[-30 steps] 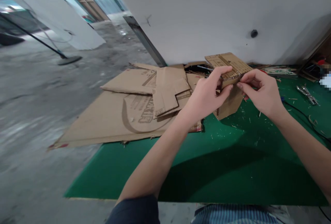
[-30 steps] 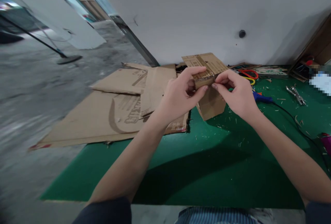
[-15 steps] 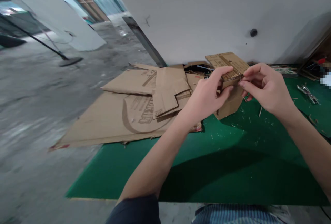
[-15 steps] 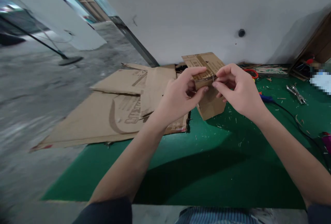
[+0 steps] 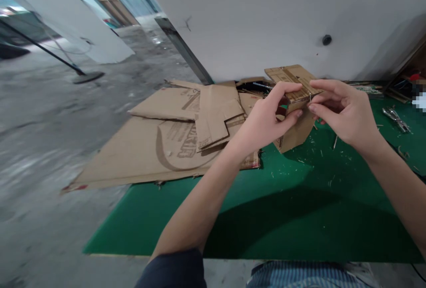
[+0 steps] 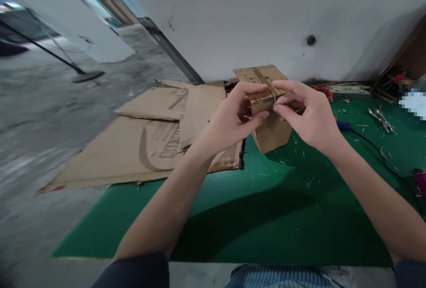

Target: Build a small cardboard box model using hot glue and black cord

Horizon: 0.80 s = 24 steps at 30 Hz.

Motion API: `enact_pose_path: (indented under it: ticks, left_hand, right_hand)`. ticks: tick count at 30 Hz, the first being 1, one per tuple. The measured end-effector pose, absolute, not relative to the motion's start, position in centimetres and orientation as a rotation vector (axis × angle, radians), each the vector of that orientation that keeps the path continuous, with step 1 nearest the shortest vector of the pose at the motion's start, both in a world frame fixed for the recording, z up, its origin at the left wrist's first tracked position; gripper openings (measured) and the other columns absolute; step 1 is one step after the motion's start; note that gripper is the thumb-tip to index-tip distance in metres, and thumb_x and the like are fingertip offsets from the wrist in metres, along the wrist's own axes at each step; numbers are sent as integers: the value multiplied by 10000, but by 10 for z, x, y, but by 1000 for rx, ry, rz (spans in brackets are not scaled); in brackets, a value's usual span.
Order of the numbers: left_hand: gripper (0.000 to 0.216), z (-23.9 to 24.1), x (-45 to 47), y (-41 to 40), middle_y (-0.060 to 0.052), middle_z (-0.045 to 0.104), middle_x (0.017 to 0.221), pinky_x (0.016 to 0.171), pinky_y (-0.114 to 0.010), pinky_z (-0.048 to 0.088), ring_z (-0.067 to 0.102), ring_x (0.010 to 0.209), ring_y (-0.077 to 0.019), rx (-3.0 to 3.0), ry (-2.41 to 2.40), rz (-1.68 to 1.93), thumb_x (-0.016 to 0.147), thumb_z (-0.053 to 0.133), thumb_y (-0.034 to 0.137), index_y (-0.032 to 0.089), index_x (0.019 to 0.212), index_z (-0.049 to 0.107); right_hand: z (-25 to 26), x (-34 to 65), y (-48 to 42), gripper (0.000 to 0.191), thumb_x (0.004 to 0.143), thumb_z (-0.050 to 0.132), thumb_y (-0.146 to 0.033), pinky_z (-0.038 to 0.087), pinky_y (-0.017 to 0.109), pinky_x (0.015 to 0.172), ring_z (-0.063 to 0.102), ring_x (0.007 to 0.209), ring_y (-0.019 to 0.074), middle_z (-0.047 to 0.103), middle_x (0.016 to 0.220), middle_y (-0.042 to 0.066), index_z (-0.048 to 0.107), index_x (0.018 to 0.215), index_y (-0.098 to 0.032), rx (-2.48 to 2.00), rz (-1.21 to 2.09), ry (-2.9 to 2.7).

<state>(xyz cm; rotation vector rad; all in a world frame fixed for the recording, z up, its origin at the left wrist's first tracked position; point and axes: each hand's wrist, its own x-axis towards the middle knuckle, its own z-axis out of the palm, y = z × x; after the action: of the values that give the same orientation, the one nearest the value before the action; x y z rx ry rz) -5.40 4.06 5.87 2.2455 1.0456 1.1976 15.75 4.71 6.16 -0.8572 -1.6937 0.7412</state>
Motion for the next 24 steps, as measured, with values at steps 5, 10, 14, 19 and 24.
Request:
enact_pose_path:
  ticks: [5,10,14,19,24]
  left_hand:
    - [360,58,-54,42,-55,714,1248,667,-230,591,723,896,-139,2238,1039,1215,978,653,234,254,1324,557]
    - [362,61,-53,39,-42,710,1206,685,-228,585,708,904,-134,2240,1075,1249,960,655,207,242,1311,570]
    - [352,62,-54,39,-49,708,1179,620,-228,553,704,851,-133,2258,1104,1245,960,671,200,251,1293,568]
    - [353,60,-55,39,-45,697,1127,576,-254,531,684,800,-147,2253,1107,1235,973,665,215,266,1305,559]
    - [353,60,-54,38,-38,689,1173,634,-268,556,689,866,-162,2220,1087,1228,963,665,227,285,1296,563]
  right_hand:
    - [60,155,47,239,862,798,-313,673,355,682,729,722,178,799,899,-1,772,1099,-307,-892,738,-1653]
    - [54,148,49,161,830,846,-339,664,347,682,711,669,159,759,833,-7,706,879,-277,-845,766,-1557]
    - [50,149,52,143,862,819,-333,672,354,730,727,717,159,758,859,-12,718,947,-277,-769,731,-1602]
    - [55,160,52,282,894,761,-275,675,388,888,760,911,186,787,984,2,778,1172,-316,-767,656,-1786]
    - [55,160,51,308,899,728,-247,669,373,882,752,917,178,781,995,5,783,1195,-308,-768,609,-1808]
